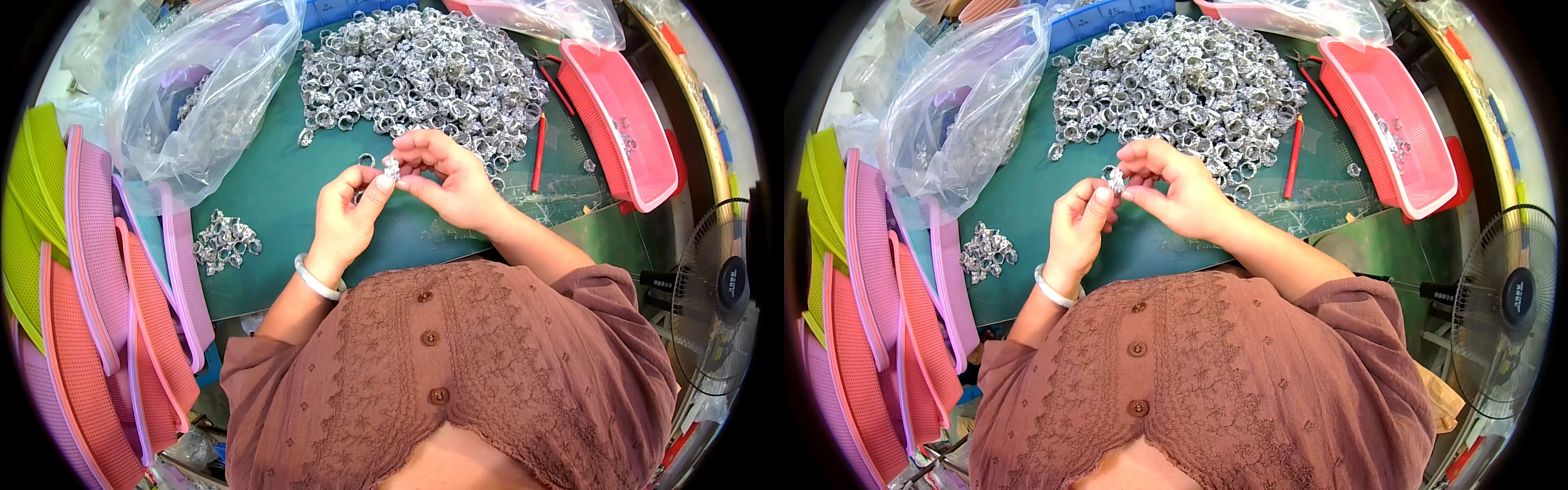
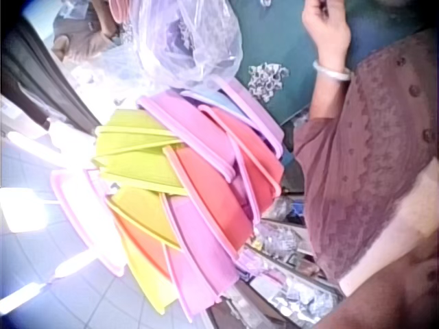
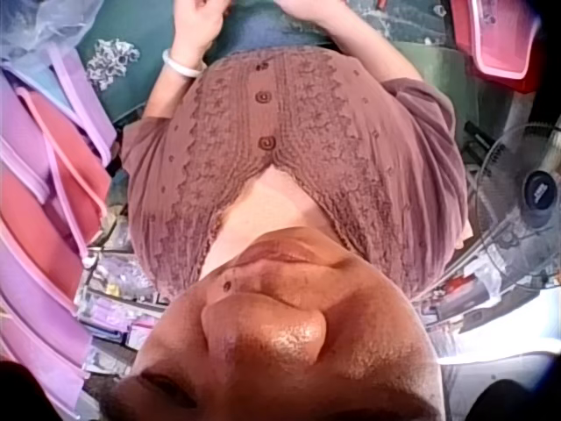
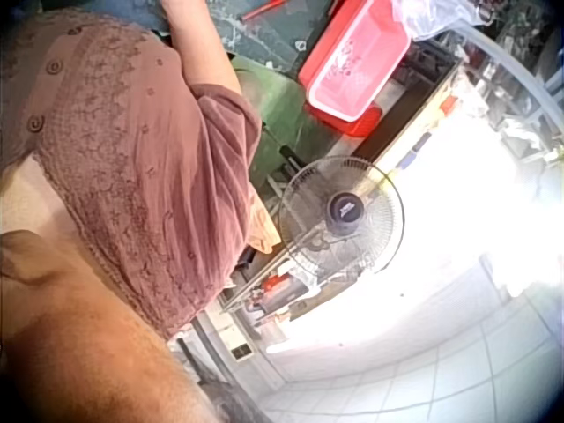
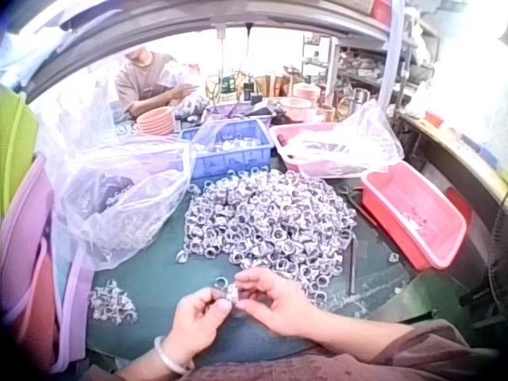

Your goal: The person picks up small metal rings and flower-shaped pieces from a large pile on a workstation and joins them together by hand. They pick up a plastic bin from a stack, place the finished items into it, and repeat the assembly process one item at a time.

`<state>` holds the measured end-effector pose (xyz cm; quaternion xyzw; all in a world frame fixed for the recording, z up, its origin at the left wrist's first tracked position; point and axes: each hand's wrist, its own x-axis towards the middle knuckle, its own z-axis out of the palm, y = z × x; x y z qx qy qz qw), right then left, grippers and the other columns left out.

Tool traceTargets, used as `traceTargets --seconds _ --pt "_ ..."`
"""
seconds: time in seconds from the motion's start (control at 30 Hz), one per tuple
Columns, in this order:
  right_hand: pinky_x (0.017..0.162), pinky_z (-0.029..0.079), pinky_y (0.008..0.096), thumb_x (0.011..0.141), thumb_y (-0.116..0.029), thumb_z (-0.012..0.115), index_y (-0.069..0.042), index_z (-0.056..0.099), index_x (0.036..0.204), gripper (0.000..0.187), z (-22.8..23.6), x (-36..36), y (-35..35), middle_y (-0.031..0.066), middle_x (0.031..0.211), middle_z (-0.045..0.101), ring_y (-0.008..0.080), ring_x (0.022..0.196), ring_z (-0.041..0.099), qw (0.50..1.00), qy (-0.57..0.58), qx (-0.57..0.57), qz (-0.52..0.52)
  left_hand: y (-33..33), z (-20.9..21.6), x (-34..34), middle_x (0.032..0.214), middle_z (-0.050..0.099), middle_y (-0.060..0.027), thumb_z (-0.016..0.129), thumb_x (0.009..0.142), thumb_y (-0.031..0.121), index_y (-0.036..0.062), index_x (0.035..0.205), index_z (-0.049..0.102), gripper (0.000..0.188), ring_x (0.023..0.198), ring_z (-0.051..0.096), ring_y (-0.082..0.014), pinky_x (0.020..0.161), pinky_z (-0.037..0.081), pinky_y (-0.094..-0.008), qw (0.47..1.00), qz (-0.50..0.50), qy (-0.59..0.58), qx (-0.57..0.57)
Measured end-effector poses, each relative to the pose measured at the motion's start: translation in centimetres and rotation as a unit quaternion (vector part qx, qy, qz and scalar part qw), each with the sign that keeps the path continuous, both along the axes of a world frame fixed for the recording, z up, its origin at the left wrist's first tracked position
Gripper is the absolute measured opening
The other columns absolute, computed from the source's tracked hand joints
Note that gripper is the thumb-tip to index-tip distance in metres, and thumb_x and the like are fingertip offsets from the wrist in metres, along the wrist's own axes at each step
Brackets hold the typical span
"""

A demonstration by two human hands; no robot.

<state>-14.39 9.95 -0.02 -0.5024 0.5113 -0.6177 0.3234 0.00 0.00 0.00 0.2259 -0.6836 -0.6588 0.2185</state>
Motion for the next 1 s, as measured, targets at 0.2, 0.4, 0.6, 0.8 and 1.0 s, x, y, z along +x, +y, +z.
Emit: traceTargets --seconds 0.2,0.4,0.6,0.8,1.0 --pt "0.075 0.045 0.0273 0.072 0.006 0.058 -0.004 0.043 0.119 0.05 0.9 0.3 0.0 0.0083 0.109 0.055 0.0156 0.093 0.055 0.983 0.172 -0.038 -0.052 0.1 0.8 -0.1 0.078 0.054 0.0016 0.058 0.083 0.016 0.0032 0.101 0.056 0.021 0.062 0.048 -0.005 0.052 0.039 -0.0174 0.993 -0.036 0.02 0.11" --pt "0.067 0.046 0.0265 0.07 0.006 0.06 -0.004 0.051 0.11 0.043 1.0 -1.0 0.3 0.0089 0.101 0.057 0.0169 0.083 0.056 0.978 0.176 -0.056 -0.099 0.6 1.3 -0.3 0.082 0.054 -0.0006 0.059 0.081 0.008 0.0027 0.105 0.054 0.026 0.065 0.048 -0.0056 0.053 0.039 -0.0178 0.993 -0.019 0.052 0.109" --pt "0.071 0.044 0.0294 0.072 0.004 0.057 -0.002 0.058 0.094 0.023 1.6 -4.2 0.8 0.0096 0.091 0.057 0.0221 0.082 0.055 0.891 0.388 -0.039 -0.232 0.3 1.1 0.0 0.092 0.055 -0.007 0.053 0.082 0.008 0.005 0.108 0.048 0.027 0.068 0.052 -0.0108 0.054 0.042 -0.0215 0.965 -0.021 0.088 0.246" --pt "0.074 0.037 0.0357 0.068 -0.008 0.062 -0.009 0.06 0.08 0.013 1.6 -6.2 -0.4 0.0045 0.084 0.052 0.0228 0.083 0.049 0.792 0.55 -0.006 -0.267 -0.8 0.4 0.4 0.099 0.054 -0.0103 0.046 0.086 0.021 0.0056 0.104 0.048 0.024 0.076 0.055 -0.0165 0.056 0.043 -0.0255 0.917 -0.048 0.144 0.369" --pt "0.081 0.034 0.0351 0.067 -0.013 0.065 -0.009 0.063 0.073 0.008 1.9 -5.7 -2.1 0.004 0.094 0.052 0.0235 0.094 0.045 0.739 0.618 0.078 -0.256 -0.7 0.1 0.4 0.093 0.057 -0.009 0.046 0.088 0.018 0.0012 0.094 0.056 0.021 0.076 0.055 -0.0158 0.055 0.044 -0.0252 0.926 -0.03 0.113 0.358"
